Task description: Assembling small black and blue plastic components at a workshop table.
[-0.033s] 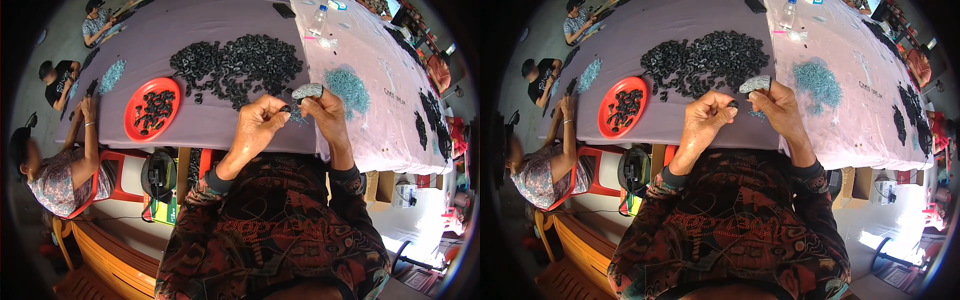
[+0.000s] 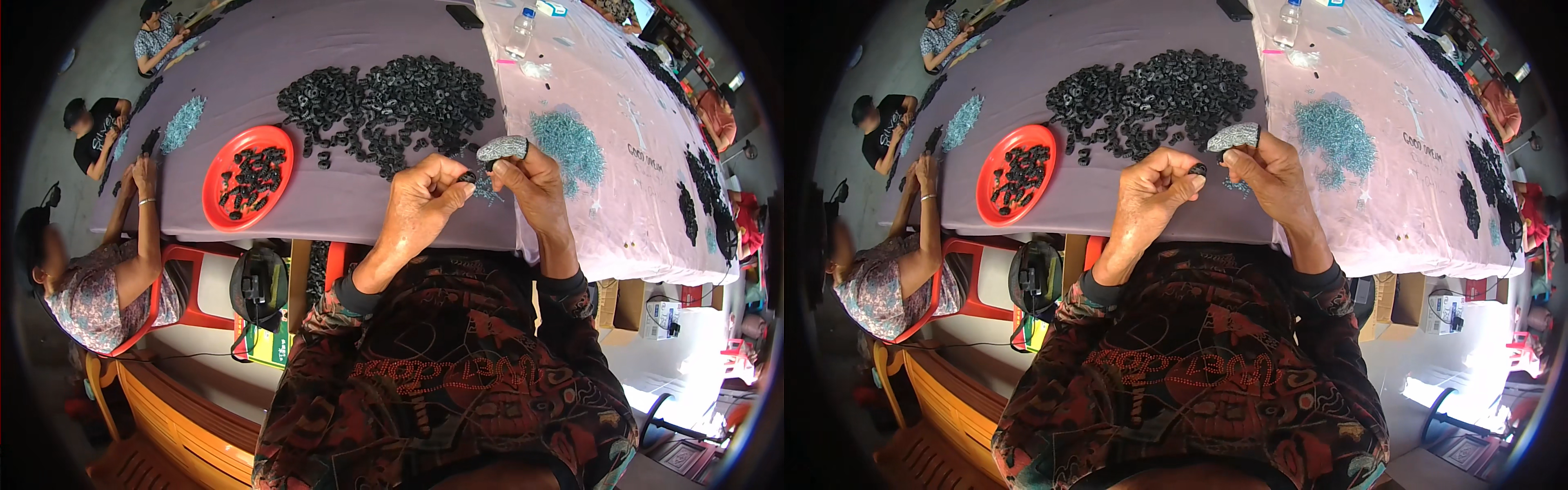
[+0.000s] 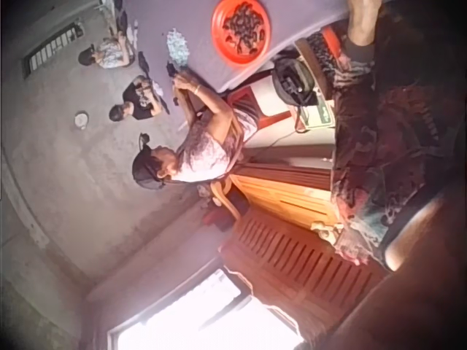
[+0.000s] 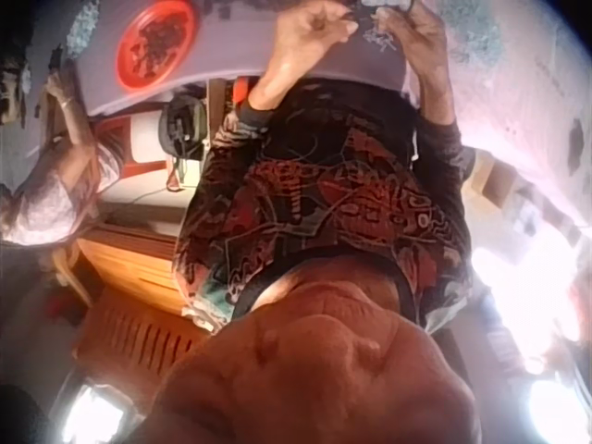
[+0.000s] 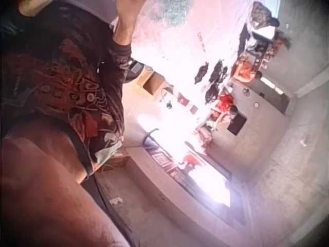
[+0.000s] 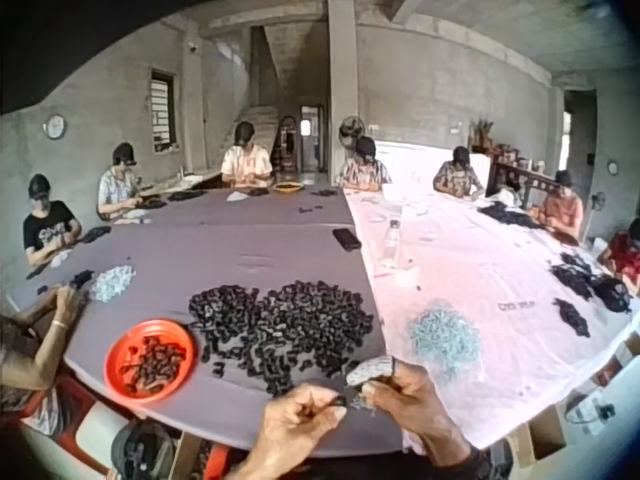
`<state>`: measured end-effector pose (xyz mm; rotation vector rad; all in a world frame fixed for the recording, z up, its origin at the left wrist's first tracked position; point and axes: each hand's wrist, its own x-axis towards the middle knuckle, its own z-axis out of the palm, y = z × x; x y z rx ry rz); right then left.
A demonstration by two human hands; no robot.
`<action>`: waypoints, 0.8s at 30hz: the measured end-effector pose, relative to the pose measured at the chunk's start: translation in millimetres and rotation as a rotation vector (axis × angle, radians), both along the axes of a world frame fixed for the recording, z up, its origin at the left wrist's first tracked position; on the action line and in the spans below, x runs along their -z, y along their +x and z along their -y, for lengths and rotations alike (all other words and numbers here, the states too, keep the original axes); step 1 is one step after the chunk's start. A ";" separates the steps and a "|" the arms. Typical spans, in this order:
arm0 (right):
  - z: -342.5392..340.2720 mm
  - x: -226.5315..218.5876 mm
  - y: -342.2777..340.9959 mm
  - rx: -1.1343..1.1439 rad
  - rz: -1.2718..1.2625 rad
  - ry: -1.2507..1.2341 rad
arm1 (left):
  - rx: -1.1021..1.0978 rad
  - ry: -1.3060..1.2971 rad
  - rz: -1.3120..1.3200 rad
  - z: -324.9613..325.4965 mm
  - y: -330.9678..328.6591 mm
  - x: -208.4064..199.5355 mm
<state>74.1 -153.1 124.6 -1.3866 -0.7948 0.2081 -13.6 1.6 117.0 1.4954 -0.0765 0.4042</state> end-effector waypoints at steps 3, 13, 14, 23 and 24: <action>0.9 -3.1 -4.8 -0.015 -0.026 -0.002 | 0.016 -0.015 0.006 0.8 -0.5 0.4; -1.0 -4.7 -10.4 -0.039 0.025 -0.091 | 0.057 0.030 0.000 2.2 -2.0 0.1; -0.2 -5.9 -11.0 -0.044 0.032 -0.095 | 0.060 0.019 -0.004 2.9 -1.9 0.3; 3.6 -9.6 -13.2 -0.032 0.034 -0.174 | 0.051 0.059 0.004 3.6 -2.3 -0.7; 3.5 -9.4 -12.5 -0.023 0.035 -0.196 | 0.051 0.061 0.002 3.7 -2.2 -1.1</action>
